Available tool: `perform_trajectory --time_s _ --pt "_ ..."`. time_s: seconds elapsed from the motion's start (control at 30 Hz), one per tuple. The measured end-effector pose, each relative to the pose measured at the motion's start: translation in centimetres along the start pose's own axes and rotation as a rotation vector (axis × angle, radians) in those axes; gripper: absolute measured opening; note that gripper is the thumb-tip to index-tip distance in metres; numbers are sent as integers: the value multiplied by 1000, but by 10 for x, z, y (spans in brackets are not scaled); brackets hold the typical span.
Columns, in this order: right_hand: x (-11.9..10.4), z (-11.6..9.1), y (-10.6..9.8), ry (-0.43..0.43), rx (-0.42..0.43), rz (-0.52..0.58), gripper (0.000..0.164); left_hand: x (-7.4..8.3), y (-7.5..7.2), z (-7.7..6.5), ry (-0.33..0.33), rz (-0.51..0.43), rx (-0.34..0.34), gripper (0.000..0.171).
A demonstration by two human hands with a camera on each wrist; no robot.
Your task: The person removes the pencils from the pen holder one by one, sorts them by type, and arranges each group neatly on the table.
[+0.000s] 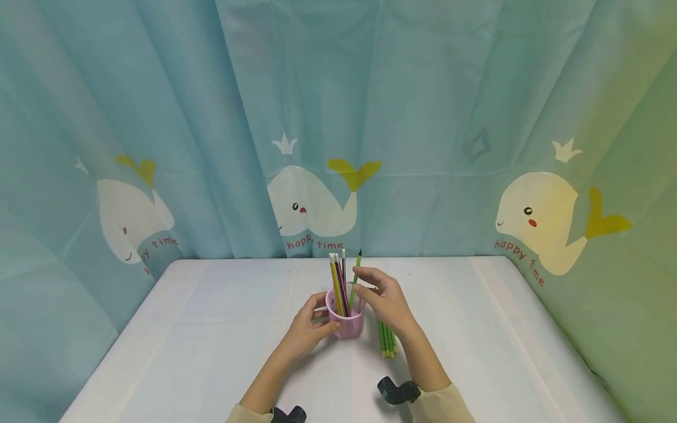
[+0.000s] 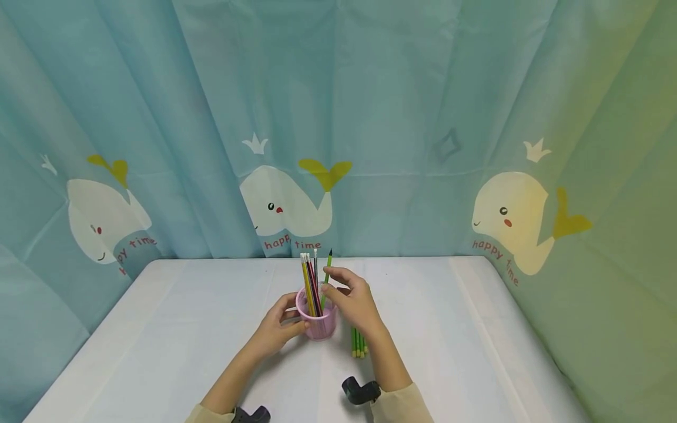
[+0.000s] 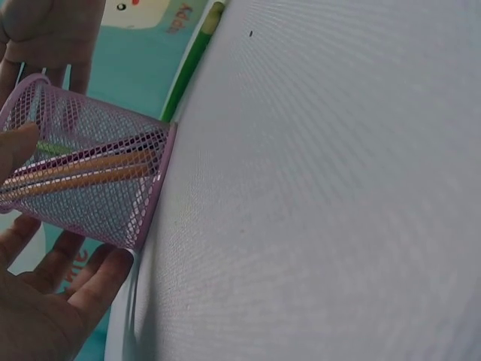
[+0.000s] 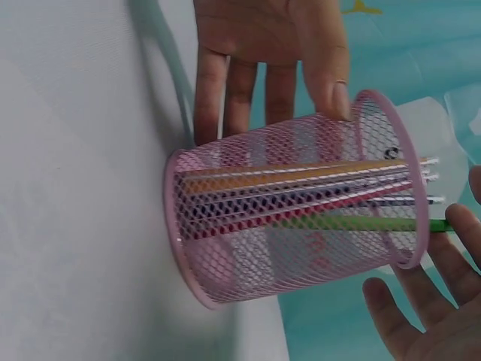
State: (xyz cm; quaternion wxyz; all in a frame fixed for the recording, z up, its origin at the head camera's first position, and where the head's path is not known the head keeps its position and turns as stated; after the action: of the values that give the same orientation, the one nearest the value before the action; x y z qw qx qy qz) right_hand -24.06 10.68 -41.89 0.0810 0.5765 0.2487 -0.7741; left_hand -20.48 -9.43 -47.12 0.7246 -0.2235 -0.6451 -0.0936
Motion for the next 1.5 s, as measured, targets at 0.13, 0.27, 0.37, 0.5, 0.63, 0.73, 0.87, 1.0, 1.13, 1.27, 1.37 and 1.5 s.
perform_trajectory --time_s 0.13,0.27,0.37,0.5,0.63,0.73,0.87,1.0,1.13,1.27,1.37,1.5 --pt "-8 -3 -3 8 5 4 38 -1 0 -1 -4 0 2 64" --pt "-2 -2 -7 -10 34 30 39 0 -1 0 -11 1 4 65" --pt "-3 -3 -10 -40 47 46 39 0 -1 0 -15 -1 1 65" --pt "-5 -4 -14 -69 52 60 38 0 -1 0 -14 0 3 64" --pt "-9 -6 -18 -79 55 83 39 -1 -1 0 -15 5 3 65" --pt "-11 -7 -20 -94 57 106 40 -2 -1 1 -13 6 2 65" --pt "-12 -8 -23 -110 69 133 42 -3 -1 1 -15 5 4 65" --pt "-13 -8 -25 -120 103 194 44 -4 -2 1 -22 4 5 65" --pt "-15 -9 -28 -146 134 277 45 -4 -2 1 -22 -5 3 66" --pt "-16 -10 -31 -163 139 342 47 -3 -1 0 -18 -17 -2 66" --pt "-16 -10 -33 -172 132 364 47 -3 -1 0 -22 -20 -1 66" --pt "-15 -11 -35 -178 140 367 47 -2 -1 1 -26 -17 2 66"
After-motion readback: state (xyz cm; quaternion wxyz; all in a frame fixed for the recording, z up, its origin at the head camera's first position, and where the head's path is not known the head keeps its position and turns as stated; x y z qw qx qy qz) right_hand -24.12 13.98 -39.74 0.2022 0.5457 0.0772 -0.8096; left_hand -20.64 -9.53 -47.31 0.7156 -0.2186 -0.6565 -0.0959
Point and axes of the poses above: each hand's wrist, its own z-axis towards the middle knuckle, its own y-axis out of the palm, x = y × z, the point moved 2 cm from there along z, towards the middle knuckle, and after that the axes turned 13 degrees about -x, right-handed, at the moved point
